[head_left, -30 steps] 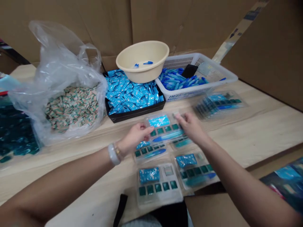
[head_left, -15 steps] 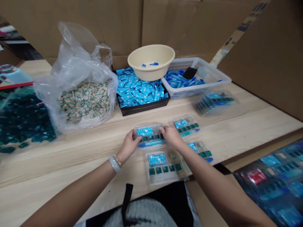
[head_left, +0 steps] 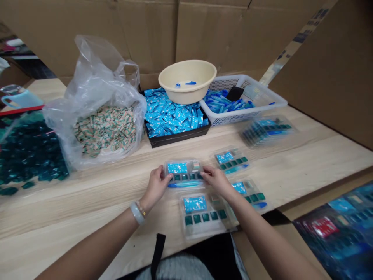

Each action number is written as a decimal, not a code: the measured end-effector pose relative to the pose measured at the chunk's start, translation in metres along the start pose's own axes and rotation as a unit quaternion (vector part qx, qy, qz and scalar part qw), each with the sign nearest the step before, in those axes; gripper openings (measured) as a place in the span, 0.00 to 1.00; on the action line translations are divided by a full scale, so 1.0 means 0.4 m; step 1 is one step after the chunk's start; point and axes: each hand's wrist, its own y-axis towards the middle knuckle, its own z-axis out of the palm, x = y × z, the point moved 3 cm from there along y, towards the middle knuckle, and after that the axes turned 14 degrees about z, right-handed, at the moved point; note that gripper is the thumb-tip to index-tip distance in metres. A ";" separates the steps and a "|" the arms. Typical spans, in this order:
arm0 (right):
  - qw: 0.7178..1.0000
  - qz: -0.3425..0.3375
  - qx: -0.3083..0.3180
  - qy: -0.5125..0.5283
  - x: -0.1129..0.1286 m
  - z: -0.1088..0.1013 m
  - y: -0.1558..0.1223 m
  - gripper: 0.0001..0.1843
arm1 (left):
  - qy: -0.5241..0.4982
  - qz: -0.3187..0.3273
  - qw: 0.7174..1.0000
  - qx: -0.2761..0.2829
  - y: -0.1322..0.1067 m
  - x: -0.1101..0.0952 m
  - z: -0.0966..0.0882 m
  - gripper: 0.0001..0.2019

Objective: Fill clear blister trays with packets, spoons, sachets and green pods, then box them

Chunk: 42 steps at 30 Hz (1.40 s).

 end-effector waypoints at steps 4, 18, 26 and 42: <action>0.994 0.058 0.066 0.061 0.031 0.010 0.012 0.12 | -0.128 -0.071 0.989 0.027 0.013 -0.027 0.023 0.19; 0.982 0.095 -0.152 -0.064 -0.103 -0.036 -0.340 0.24 | 0.022 -0.056 0.989 0.135 -0.248 -0.036 0.101 0.21; 0.985 0.066 -0.157 0.029 -0.098 0.093 -0.353 0.23 | -0.120 -0.188 0.966 0.133 -0.228 -0.062 0.041 0.24; 0.962 0.128 -0.095 0.220 -0.255 -0.365 -0.206 0.24 | -0.289 -0.112 0.936 0.164 -0.140 -0.242 0.482 0.20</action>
